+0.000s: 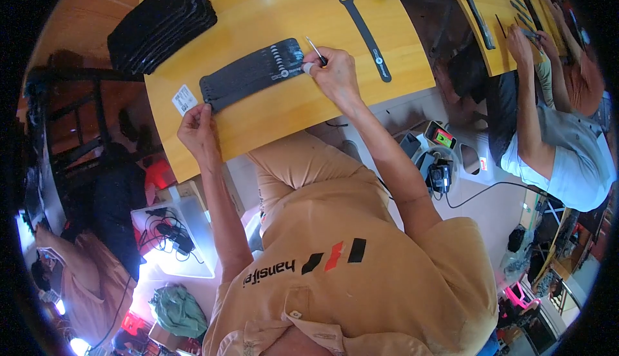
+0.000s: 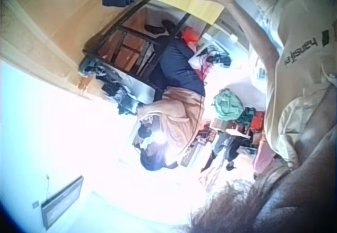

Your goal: The worker is attaching small white adhesive components onto black textile straps at a workbench.

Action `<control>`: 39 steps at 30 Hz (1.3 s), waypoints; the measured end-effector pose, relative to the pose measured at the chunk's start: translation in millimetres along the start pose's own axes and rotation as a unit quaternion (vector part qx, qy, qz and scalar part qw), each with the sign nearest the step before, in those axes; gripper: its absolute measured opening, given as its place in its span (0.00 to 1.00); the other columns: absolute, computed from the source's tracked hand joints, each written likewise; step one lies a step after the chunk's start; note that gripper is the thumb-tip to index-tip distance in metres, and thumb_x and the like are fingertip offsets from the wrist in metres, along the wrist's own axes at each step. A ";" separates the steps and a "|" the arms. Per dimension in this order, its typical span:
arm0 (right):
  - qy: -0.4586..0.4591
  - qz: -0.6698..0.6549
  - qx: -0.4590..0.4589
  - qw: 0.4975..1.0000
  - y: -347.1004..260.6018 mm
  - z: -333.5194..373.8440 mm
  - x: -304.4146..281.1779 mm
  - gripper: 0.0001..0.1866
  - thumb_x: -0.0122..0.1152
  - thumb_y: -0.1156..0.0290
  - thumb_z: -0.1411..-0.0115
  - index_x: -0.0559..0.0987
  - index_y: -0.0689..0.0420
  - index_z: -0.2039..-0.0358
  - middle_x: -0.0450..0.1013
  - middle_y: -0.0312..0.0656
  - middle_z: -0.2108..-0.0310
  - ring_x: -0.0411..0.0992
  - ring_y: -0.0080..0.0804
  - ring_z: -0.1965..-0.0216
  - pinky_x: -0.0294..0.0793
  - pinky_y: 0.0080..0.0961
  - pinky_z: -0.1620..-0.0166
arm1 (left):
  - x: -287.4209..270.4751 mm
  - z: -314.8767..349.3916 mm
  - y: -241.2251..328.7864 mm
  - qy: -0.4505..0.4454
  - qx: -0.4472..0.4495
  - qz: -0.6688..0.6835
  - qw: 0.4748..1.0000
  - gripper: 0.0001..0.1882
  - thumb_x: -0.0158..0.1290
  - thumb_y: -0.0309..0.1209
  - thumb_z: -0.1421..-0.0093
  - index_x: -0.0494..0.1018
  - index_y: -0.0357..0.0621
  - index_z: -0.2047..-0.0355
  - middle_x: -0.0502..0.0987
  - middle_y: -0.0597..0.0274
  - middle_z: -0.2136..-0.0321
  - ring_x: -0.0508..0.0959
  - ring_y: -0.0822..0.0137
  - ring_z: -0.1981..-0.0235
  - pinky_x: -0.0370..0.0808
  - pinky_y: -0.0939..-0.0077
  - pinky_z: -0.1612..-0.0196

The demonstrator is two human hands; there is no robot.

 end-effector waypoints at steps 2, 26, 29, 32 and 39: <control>0.001 -0.001 -0.001 1.000 0.8 -0.4 0.4 0.03 0.61 0.78 0.54 0.77 0.62 0.76 0.68 0.30 0.83 0.61 0.13 0.80 0.60 0.12 0.77 | 0.9 1.0 1.4 -0.001 -0.008 0.004 1.000 0.04 0.53 0.23 0.46 0.72 0.34 0.73 0.68 0.71 0.84 0.63 0.83 0.85 0.57 0.91 0.82; 0.042 0.052 -0.007 0.998 -1.8 1.1 -2.0 0.04 0.60 0.75 0.56 0.78 0.59 0.77 0.71 0.37 0.85 0.67 0.22 0.83 0.65 0.20 0.76 | 4.3 5.4 16.6 0.007 0.045 -0.037 0.998 0.03 0.52 0.24 0.46 0.72 0.36 0.74 0.67 0.72 0.87 0.62 0.83 0.86 0.58 0.89 0.84; 0.037 0.058 -0.006 0.998 -2.7 1.4 -1.9 0.03 0.60 0.75 0.55 0.79 0.58 0.77 0.71 0.37 0.85 0.66 0.22 0.83 0.65 0.20 0.77 | 5.0 6.1 16.2 0.013 0.038 -0.046 0.998 0.03 0.52 0.24 0.46 0.72 0.36 0.74 0.66 0.72 0.87 0.62 0.83 0.86 0.58 0.89 0.84; 0.039 0.051 -0.009 0.998 -0.8 0.8 -1.6 0.03 0.60 0.75 0.55 0.79 0.58 0.77 0.71 0.38 0.85 0.66 0.22 0.84 0.65 0.20 0.77 | 3.8 7.4 16.5 0.030 0.034 -0.061 0.997 0.03 0.52 0.24 0.46 0.72 0.36 0.74 0.67 0.72 0.87 0.62 0.83 0.86 0.59 0.89 0.84; 0.038 0.053 -0.012 0.998 -2.9 1.1 0.0 0.03 0.60 0.78 0.54 0.78 0.62 0.76 0.69 0.31 0.85 0.62 0.14 0.82 0.61 0.13 0.78 | 3.9 5.6 10.5 0.021 0.027 -0.025 0.999 0.03 0.51 0.23 0.45 0.72 0.36 0.73 0.68 0.71 0.86 0.62 0.83 0.86 0.59 0.90 0.84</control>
Point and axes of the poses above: each hand's wrist, its own z-axis away from the middle knuckle, its own x-axis out of the palm, y = z × x, the point moved 8 cm from there along -z, towards the middle knuckle
